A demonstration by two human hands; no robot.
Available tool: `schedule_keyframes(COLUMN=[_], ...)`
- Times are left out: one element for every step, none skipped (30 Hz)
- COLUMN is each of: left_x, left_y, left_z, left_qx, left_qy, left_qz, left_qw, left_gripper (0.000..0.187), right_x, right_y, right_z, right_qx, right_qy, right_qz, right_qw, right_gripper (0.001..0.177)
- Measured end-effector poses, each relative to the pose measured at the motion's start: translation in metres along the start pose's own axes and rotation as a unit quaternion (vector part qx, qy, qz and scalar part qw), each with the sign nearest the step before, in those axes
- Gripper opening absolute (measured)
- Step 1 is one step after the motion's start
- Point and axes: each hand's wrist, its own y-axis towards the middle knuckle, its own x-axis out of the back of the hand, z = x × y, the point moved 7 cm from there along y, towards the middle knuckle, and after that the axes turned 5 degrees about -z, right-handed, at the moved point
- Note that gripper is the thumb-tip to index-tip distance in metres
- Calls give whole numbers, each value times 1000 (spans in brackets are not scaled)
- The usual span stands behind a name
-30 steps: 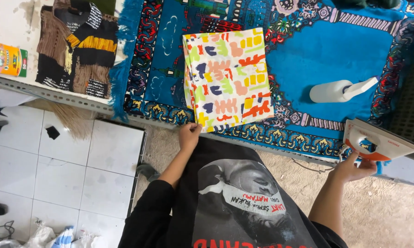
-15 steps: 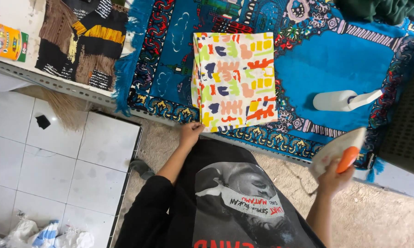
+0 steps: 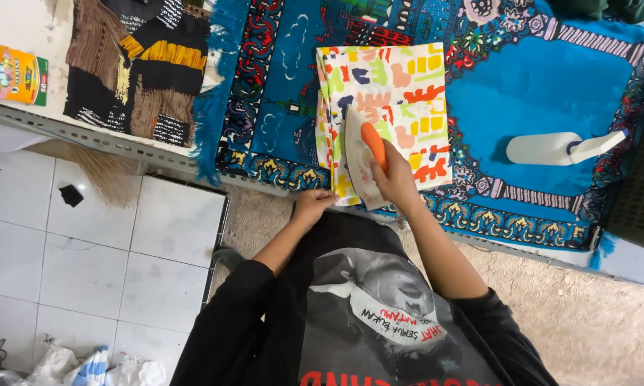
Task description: The person irons a colorful patterned shirt on a blue patterned mat, sprays it with water, and smooths it with hands. They then retrieve a blue and white floral shirt from a basket, lay it on the mat, spray it, and iron it. The first shirt is placed on a nearby shelf after ironing.
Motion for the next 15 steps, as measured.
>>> schedule_keyframes(left_x=[1,0,0,3,3,3,8,14,20,25,33,39,42,45,49], left_y=[3,5,6,3,-1,-6,-6,-8,-9,-12,-15,-18,-13,-8,-3], left_z=[1,1,2,-7,-15,-24,-32,-39,-47,-59,-73,-87,-85,-85,-85], left_qx=[2,-15,-30,-26,-34,-41,-42,-44,-47,-49,-62,-75,-75,-92,-108], left_qy=[1,21,41,42,66,89,89,118,148,150,180,210,214,224,235], left_qz=[2,17,31,32,47,62,66,60,55,60,55,51,55,44,34], left_qw=[1000,999,998,998,996,993,993,990,986,986,980,973,972,969,965], left_gripper=[35,34,34,34,36,38,38,34,31,31,34,37,37,37,37], right_x=[-11,-21,-33,-36,-38,-41,-42,-44,-44,-44,-45,-46,-47,-46,-47], right_y=[2,5,7,-1,-11,-22,-29,-38,-47,-46,-44,-42,-30,-18,-7], right_z=[-4,-7,-11,-13,-15,-17,-21,-24,-27,-28,-28,-29,-29,-29,-29], right_qx=[-3,0,2,-1,-8,-15,-17,-15,-15,-18,-16,-15,-19,-15,-13], right_qy=[0,-34,-67,-66,-74,-82,-84,-96,-107,-110,-113,-116,-115,-111,-106], right_qz=[-1,-6,-8,-6,1,9,7,5,2,-2,-8,-14,-17,-27,-36], right_qw=[1000,999,998,998,997,996,996,995,994,994,993,993,993,993,994], right_gripper=[55,54,53,53,54,55,55,54,53,53,53,54,54,53,52])
